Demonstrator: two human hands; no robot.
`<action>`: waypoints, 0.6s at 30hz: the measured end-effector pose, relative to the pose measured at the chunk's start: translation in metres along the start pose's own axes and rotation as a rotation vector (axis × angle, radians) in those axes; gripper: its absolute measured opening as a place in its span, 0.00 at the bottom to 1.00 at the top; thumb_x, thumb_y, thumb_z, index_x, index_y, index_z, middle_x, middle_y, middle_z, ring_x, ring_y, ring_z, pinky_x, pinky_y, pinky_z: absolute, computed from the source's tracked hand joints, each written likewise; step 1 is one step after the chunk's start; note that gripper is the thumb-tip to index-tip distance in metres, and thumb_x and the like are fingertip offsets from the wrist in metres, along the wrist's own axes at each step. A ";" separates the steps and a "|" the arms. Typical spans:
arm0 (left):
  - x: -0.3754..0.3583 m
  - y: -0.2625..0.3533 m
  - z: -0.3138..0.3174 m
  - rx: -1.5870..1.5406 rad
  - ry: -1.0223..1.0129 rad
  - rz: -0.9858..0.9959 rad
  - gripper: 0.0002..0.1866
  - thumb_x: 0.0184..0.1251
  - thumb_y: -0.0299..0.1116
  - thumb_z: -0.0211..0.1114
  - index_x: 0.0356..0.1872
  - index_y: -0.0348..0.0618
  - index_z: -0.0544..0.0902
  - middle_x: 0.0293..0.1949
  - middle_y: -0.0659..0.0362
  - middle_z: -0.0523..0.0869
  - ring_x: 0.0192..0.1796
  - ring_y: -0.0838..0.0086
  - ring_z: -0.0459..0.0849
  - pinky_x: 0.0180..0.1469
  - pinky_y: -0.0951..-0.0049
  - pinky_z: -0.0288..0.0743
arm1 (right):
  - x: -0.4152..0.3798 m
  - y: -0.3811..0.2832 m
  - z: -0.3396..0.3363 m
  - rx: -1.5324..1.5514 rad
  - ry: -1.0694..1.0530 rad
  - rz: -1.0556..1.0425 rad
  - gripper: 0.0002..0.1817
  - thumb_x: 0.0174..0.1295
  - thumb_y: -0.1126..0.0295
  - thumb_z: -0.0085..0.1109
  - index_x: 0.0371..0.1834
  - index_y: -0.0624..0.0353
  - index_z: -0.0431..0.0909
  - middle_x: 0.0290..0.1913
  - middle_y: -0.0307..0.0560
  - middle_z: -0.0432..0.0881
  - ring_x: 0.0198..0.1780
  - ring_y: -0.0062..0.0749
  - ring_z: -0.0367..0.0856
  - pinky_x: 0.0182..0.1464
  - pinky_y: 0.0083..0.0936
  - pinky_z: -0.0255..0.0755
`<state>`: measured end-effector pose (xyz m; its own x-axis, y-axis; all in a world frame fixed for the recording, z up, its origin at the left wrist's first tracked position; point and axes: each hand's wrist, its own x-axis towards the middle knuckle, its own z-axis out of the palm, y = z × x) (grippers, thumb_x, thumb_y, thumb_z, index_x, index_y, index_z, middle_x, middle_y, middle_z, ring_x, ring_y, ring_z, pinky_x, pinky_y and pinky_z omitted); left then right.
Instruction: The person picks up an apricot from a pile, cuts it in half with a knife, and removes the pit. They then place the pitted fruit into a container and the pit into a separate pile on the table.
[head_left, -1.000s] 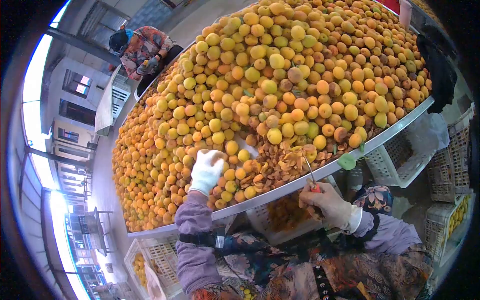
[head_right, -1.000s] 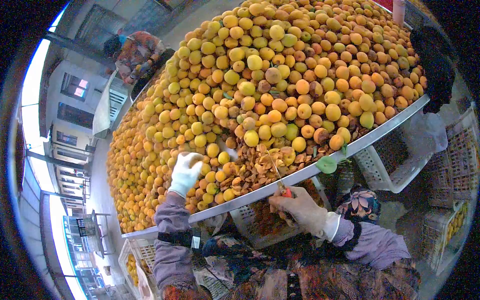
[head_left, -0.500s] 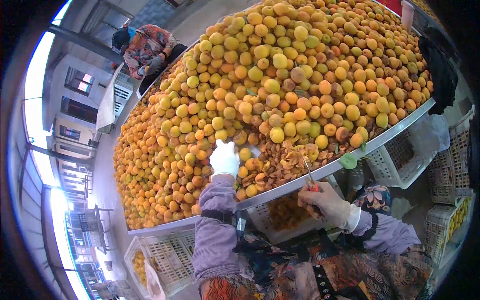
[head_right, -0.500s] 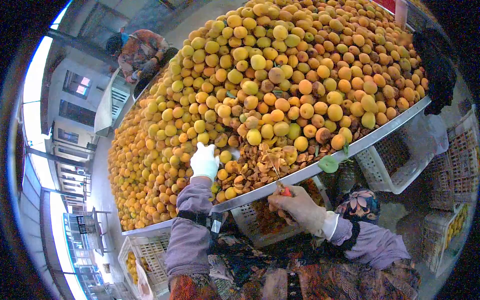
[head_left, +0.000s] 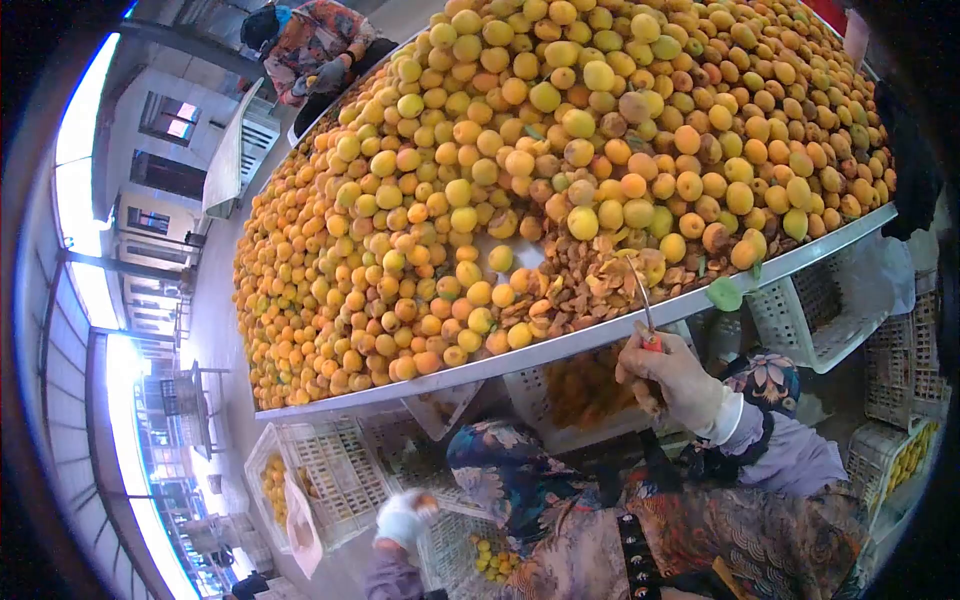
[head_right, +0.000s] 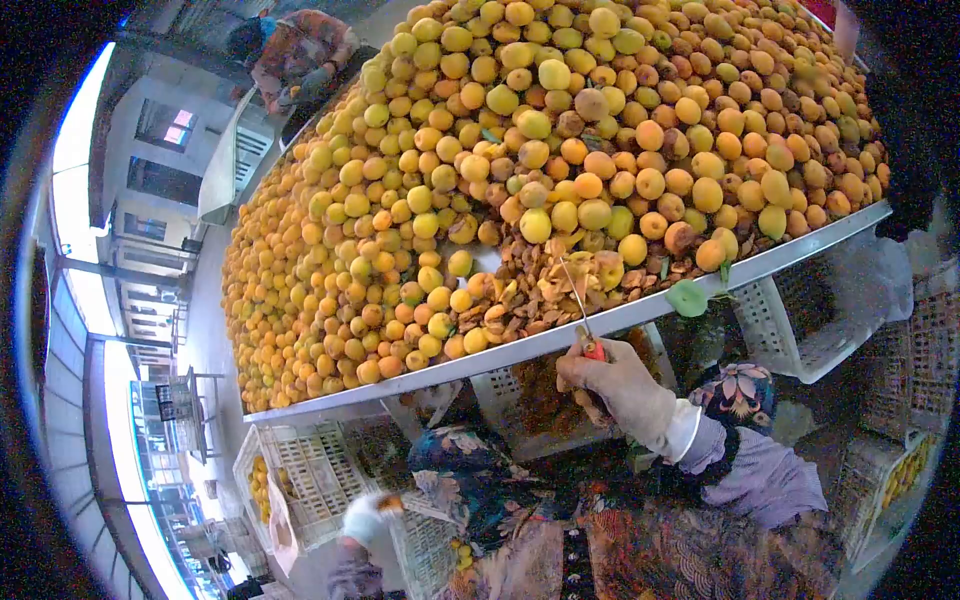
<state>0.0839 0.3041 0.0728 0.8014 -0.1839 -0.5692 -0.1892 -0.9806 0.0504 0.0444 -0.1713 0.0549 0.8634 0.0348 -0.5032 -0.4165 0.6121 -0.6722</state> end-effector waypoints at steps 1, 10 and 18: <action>-0.010 -0.039 0.039 -0.025 -0.130 -0.068 0.20 0.53 0.46 0.68 0.44 0.47 0.83 0.39 0.52 0.85 0.39 0.62 0.84 0.42 0.67 0.76 | 0.000 -0.001 0.001 -0.037 -0.010 0.032 0.08 0.61 0.65 0.56 0.30 0.57 0.72 0.25 0.39 0.75 0.15 0.17 0.67 0.12 0.16 0.60; 0.042 0.056 -0.042 -0.389 0.577 0.122 0.11 0.58 0.30 0.62 0.39 0.34 0.81 0.38 0.48 0.84 0.42 0.60 0.83 0.46 0.67 0.75 | 0.007 0.006 0.006 -0.053 0.029 0.051 0.08 0.61 0.65 0.56 0.29 0.57 0.73 0.22 0.37 0.74 0.14 0.18 0.66 0.12 0.17 0.60; 0.249 0.154 -0.106 -0.485 0.678 0.411 0.20 0.58 0.36 0.60 0.49 0.36 0.77 0.46 0.47 0.82 0.49 0.59 0.81 0.53 0.67 0.72 | 0.011 0.007 0.000 -0.055 0.098 -0.003 0.09 0.60 0.64 0.56 0.27 0.57 0.73 0.21 0.36 0.74 0.14 0.18 0.66 0.12 0.17 0.60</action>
<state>0.3151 0.1005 0.0259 0.9131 -0.3734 0.1636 -0.3968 -0.7222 0.5665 0.0508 -0.1671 0.0446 0.8339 -0.0460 -0.5499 -0.4313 0.5674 -0.7015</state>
